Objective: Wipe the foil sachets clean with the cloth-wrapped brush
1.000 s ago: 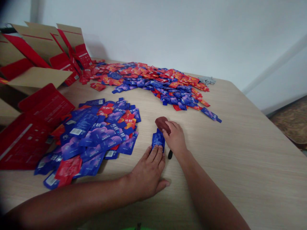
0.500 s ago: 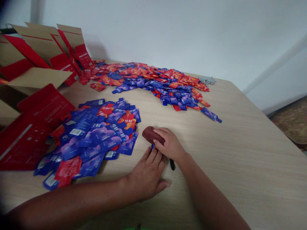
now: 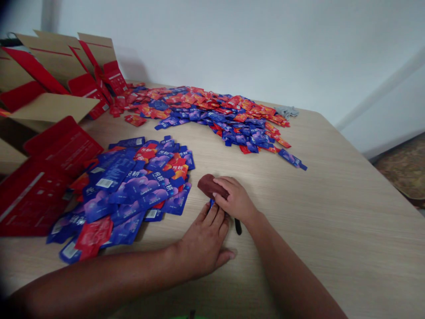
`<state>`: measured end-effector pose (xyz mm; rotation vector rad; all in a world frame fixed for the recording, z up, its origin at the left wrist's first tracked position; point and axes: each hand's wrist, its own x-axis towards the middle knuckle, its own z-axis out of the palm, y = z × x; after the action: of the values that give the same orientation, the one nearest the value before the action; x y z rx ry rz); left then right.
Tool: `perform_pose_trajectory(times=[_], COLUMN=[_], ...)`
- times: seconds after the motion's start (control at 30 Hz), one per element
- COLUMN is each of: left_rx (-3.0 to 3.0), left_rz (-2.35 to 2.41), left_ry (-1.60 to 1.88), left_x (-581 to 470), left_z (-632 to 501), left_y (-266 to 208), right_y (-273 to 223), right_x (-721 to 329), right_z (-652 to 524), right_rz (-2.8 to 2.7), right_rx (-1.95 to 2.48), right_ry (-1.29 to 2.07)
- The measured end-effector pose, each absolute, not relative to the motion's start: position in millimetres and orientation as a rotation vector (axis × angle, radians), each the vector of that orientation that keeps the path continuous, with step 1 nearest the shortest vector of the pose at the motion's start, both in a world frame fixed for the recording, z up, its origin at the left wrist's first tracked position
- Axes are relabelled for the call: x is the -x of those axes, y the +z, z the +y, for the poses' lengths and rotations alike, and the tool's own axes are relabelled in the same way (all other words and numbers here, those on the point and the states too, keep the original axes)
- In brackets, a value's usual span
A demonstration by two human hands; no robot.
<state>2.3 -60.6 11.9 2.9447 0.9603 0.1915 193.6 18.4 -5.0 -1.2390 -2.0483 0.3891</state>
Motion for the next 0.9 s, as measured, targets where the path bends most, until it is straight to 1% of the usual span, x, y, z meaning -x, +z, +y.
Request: perform_pose_trajectory(times=[0.23,0.43,0.67,0.9], left_rx=[-2.974,-2.981,-2.967,-2.962], left_rz=[0.985,0.980,0.963,0.950], left_ry=[0.206,0.203,0.201,0.200], left_x=[-2.6,-2.3,-1.5,-1.2], left_z=[-61.7,-61.7,-61.8,-61.1], left_y=[9.5,8.4,9.6,9.3], right_y=[-7.8,-17.8,-18.3,-14.9], right_x=[-195.6,-206.4,-211.2,-211.9], right_z=[24.3,38.1,41.9,36.4], right_rz=[-2.013,-1.917,-1.841,-1.806], right_rx=[1.316,1.475,1.611,1.582], right_ry=[0.321,0.225,0.056,0.072])
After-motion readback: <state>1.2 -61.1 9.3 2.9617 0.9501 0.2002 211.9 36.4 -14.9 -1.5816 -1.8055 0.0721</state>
